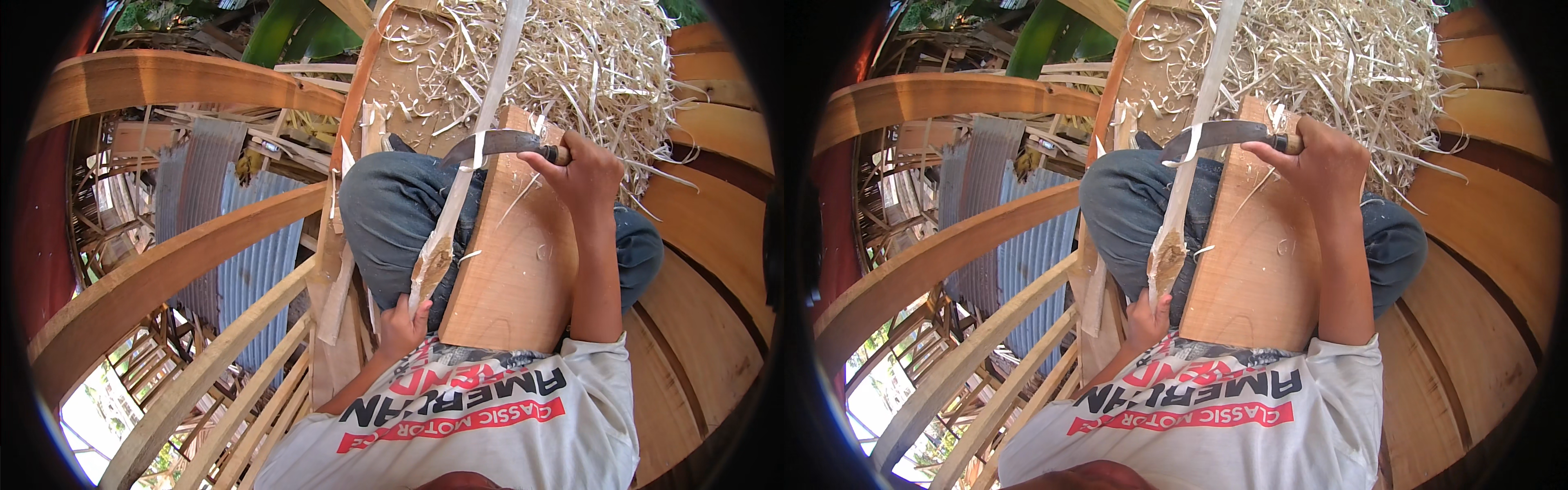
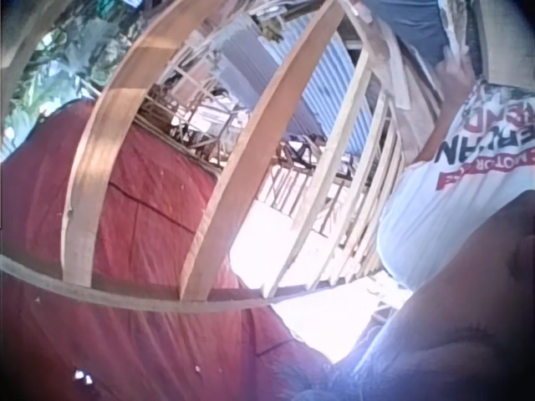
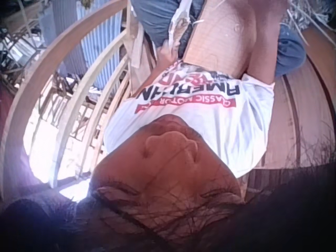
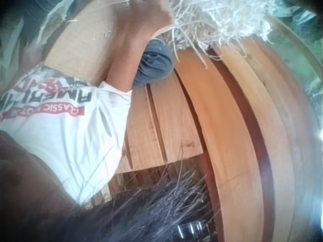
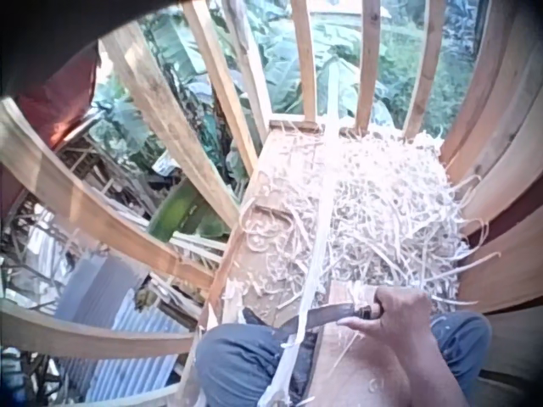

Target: The person sits cross-legged and uses a curved knife to shave thin strips from a long wooden stick held against a flat board on their lap. Wood shavings accumulate on the board as the person repeatedly draws the blade along the stick's length.

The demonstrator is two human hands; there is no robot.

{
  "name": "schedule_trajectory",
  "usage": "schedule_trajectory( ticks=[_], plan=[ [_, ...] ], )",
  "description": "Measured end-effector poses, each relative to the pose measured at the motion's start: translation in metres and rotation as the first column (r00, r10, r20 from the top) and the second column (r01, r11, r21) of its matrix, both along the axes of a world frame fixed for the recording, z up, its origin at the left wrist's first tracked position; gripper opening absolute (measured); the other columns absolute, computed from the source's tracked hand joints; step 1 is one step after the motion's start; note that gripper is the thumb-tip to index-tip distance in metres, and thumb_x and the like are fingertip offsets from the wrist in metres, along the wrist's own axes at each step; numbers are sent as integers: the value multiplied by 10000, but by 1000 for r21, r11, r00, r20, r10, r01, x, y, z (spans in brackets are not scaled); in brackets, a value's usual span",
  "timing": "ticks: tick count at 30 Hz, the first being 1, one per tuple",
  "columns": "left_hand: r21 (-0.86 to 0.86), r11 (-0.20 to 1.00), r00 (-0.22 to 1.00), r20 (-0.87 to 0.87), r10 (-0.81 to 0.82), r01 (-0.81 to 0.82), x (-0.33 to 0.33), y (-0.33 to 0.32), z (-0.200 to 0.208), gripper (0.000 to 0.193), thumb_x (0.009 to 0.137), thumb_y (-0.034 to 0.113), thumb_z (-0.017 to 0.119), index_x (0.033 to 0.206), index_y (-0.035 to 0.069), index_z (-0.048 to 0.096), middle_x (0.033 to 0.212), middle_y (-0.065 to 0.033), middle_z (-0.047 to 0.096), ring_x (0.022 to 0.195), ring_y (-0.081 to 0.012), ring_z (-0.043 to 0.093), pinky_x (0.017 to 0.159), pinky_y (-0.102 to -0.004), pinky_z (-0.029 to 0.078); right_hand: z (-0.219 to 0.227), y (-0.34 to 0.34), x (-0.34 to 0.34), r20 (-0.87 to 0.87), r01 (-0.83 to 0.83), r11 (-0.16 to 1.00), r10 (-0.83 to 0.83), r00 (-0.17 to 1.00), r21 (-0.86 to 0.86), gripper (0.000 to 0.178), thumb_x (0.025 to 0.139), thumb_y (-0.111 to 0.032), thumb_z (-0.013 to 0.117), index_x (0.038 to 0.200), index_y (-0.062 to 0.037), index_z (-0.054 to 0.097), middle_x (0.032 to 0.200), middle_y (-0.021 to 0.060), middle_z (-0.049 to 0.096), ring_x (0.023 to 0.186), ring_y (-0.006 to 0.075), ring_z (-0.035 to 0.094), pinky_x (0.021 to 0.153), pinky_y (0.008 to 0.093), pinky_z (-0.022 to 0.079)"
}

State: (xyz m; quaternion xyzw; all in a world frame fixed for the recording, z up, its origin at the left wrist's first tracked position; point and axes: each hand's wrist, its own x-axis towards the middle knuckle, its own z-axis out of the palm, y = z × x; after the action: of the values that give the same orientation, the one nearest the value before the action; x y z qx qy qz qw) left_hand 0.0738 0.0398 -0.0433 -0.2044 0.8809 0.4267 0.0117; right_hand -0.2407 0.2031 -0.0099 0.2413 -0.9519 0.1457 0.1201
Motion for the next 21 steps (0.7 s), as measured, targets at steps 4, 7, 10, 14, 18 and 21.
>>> schedule_trajectory(
  ticks=[4,7,10,14,18,21],
  plan=[
    [19,1000,1000,-3,20,-20,-3,3,2,296,896,242,608,787,-16,511,516,-191,525,481,-394,574,416,-430,424,0,9,-48,11,204,979,-204,979,-8,697,689,-768,576,495,-108,463,391,-12,396,344,140,414,375,289,346],
    [32,999,999,-1,41,-41,-4,4,2,297,900,243,600,783,-12,507,517,-201,526,491,-404,575,420,-439,426,-4,-5,-77,-63,122,992,-121,991,16,715,706,-799,520,496,-116,473,380,-14,380,347,133,417,370,289,332],
    [46,998,998,56,34,-37,0,4,0,293,921,244,566,836,-34,525,592,-209,560,554,-409,602,463,-426,443,19,-4,-115,141,252,964,-262,955,87,720,721,-772,532,582,-67,580,529,96,561,550,265,614,535,386,472],
    [10,1000,999,32,29,-29,0,3,1,296,907,247,588,790,-13,505,536,-224,535,513,-416,581,433,-453,431,29,-8,-148,199,265,954,-289,936,138,788,707,-839,452,571,-73,580,522,74,562,559,232,625,560,355,491],
    [2,998,998,18,64,-65,-1,3,7,311,909,270,579,822,-23,523,560,-227,540,535,-425,583,449,-452,431,37,-26,-177,255,318,943,-332,908,96,894,681,-878,403,675,-21,659,733,183,653,753,294,658,690,436,497],
    [-40,999,1000,-9,-11,11,3,0,-4,327,892,299,602,841,-19,542,538,-228,533,525,-433,575,438,-467,424,23,82,-284,287,621,779,-577,765,-91,1012,689,-886,352,876,49,690,893,237,665,856,337,650,743,435,487]
  ],
)
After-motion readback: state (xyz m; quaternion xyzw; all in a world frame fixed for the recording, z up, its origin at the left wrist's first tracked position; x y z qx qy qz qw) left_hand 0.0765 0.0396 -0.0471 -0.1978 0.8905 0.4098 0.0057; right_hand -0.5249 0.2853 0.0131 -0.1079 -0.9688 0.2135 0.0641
